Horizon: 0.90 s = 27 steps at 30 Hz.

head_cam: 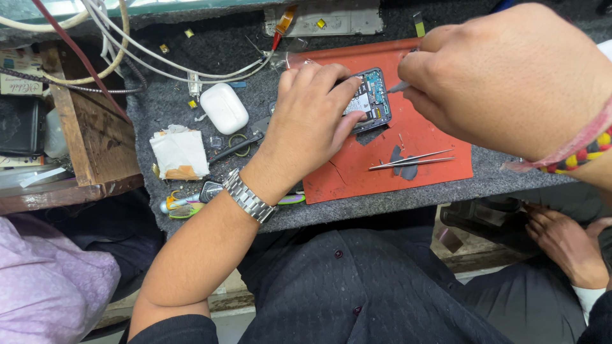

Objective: The person disassembles a smartphone on a workbench, using tweezers and a screwdriver to remove a small component and unscrew internal parts. They then apply a liquid from a yellow bottle to the interior and continue manipulating components with tweezers.

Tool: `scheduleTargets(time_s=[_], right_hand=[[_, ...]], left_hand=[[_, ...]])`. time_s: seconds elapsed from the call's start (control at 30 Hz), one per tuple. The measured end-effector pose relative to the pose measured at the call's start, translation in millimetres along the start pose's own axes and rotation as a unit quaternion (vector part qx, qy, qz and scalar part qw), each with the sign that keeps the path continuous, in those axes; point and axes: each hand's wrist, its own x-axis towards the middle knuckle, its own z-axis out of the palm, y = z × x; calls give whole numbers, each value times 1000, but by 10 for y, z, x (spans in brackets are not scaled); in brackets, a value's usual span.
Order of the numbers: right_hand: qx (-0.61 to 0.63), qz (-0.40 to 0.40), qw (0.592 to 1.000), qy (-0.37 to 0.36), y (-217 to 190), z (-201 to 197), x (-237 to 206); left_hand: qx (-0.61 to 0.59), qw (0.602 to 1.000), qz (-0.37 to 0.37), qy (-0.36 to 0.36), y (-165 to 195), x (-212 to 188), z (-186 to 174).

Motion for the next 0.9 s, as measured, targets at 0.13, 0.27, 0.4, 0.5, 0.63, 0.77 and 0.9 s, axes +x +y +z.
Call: scheduleTargets(time_s=[0.13,0.27,0.4,0.5,0.63,0.77,0.9], right_hand=[[-16,-1,1000,-10,-10,73,2],[-5,-6,1000,-8,-22,137,0],[2,-9,1000,-6,-37,165,4],[2,-10,1000,-4,-48,166,7],[-5,-6,1000,-16,-50,158,10],[9,-3,1000,-24,-55,162,17],[31,0,999,-8,-77,182,22]], left_hand=[[5,1000,3,1,4,-3,15],[4,1000,2,-5,-8,-6,15],[3,1000,1,-9,-8,-6,24],[4,1000,0,-7,-7,-6,23],[3,1000,-2,-11,-8,-1,15],[3,1000,-2,-10,-4,-5,18],[5,1000,1,-11,-18,-17,23]])
